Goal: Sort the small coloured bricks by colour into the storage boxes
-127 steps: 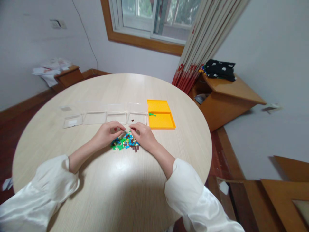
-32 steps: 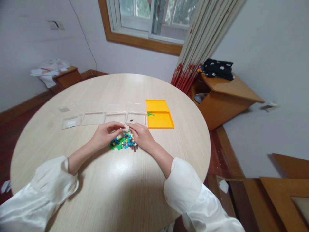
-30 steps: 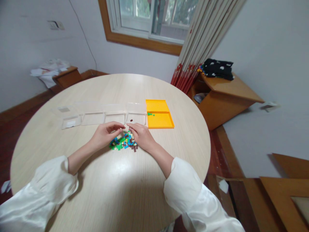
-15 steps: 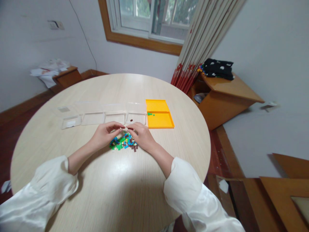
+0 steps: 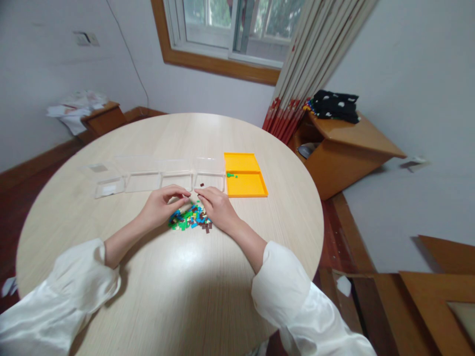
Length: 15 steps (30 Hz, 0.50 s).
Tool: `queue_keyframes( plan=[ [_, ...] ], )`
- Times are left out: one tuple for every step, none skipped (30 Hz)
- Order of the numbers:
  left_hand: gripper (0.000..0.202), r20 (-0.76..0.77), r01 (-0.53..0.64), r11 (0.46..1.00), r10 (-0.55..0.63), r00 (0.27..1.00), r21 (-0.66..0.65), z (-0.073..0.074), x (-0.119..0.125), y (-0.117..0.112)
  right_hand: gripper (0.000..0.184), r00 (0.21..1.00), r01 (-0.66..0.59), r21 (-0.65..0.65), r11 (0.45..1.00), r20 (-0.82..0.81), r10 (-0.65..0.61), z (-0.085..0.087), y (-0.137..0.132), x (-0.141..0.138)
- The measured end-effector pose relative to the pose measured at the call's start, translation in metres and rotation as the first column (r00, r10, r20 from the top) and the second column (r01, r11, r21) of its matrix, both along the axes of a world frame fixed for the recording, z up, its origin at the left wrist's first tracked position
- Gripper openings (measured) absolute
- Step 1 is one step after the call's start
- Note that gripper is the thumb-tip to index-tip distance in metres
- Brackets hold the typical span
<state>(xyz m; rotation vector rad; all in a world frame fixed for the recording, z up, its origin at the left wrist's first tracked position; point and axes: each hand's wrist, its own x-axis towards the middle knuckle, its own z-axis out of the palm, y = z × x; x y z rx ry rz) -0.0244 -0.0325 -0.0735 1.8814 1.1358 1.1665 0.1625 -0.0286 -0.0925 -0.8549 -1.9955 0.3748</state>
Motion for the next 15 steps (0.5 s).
queue_keyframes(
  plan=[
    [0.016,0.002,-0.003,1.000,0.003,1.000,-0.013,0.0003,0.0002,-0.0003,0.024,1.000,-0.003,-0.002,1.000,-0.004,0.003,0.0000,0.0000,0.0000],
    [0.017,0.005,-0.007,1.000,0.007,1.000,-0.026,0.0006,0.0005,-0.0006,0.024,1.000,-0.004,-0.007,1.000,-0.007,0.004,0.0002,-0.0001,-0.0001],
    [0.017,0.008,-0.012,0.999,0.013,1.000,-0.038,0.0007,0.0007,-0.0009,0.024,1.000,-0.004,-0.014,1.000,-0.011,0.004,0.0007,-0.0005,-0.0003],
    [0.017,0.012,-0.015,0.999,0.016,1.000,-0.050,0.0008,0.0008,-0.0011,0.023,1.000,-0.004,-0.022,1.000,-0.017,0.003,0.0014,-0.0012,-0.0007],
    [0.018,0.016,-0.016,0.998,0.017,1.000,-0.061,0.0007,0.0009,-0.0012,0.023,1.000,-0.006,-0.031,1.000,-0.023,0.005,0.0023,-0.0022,-0.0012],
    [0.018,0.020,-0.015,0.997,0.017,1.000,-0.071,0.0006,0.0009,-0.0013,0.022,1.000,-0.011,-0.042,0.999,-0.028,0.009,0.0034,-0.0033,-0.0019],
    [0.018,0.022,-0.013,0.997,0.015,1.000,-0.079,0.0005,0.0009,-0.0014,0.021,0.999,-0.016,-0.055,0.998,-0.032,0.014,0.0045,-0.0046,-0.0027],
    [0.018,0.024,-0.011,0.996,0.013,1.000,-0.086,0.0003,0.0008,-0.0014,0.021,0.999,-0.022,-0.070,0.997,-0.034,0.019,0.0055,-0.0059,-0.0035],
    [0.019,0.026,-0.009,0.996,0.011,1.000,-0.092,0.0002,0.0008,-0.0015,0.020,0.999,-0.026,-0.087,0.996,-0.034,0.023,0.0063,-0.0071,-0.0043],
    [0.018,0.028,-0.008,0.995,0.011,1.000,-0.095,0.0001,0.0009,-0.0017,0.020,0.999,-0.028,-0.102,0.994,-0.033,0.024,0.0068,-0.0080,-0.0050],
    [0.018,0.033,-0.006,0.995,0.009,0.999,-0.099,0.0001,0.0011,-0.0019,0.020,0.999,-0.027,-0.115,0.993,-0.031,0.024,0.0070,-0.0086,-0.0056],
    [0.018,0.038,-0.002,0.995,0.006,0.999,-0.103,0.0002,0.0014,-0.0022,0.020,0.999,-0.025,-0.122,0.992,-0.030,0.021,0.0070,-0.0089,-0.0059],
    [0.018,0.045,0.004,0.994,0.001,0.999,-0.108,0.0004,0.0018,-0.0025,0.020,0.999,-0.022,-0.126,0.992,-0.030,0.019,0.0069,-0.0090,-0.0061],
    [0.019,0.052,0.009,0.994,-0.003,0.999,-0.112,0.0006,0.0023,-0.0029,0.020,0.999,-0.020,-0.128,0.992,-0.031,0.017,0.0067,-0.0090,-0.0061],
    [0.019,0.057,0.014,0.993,-0.007,0.998,-0.119,0.0009,0.0029,-0.0033,0.019,0.999,-0.019,-0.125,0.992,-0.034,0.015,0.0066,-0.0089,-0.0060]
  ],
)
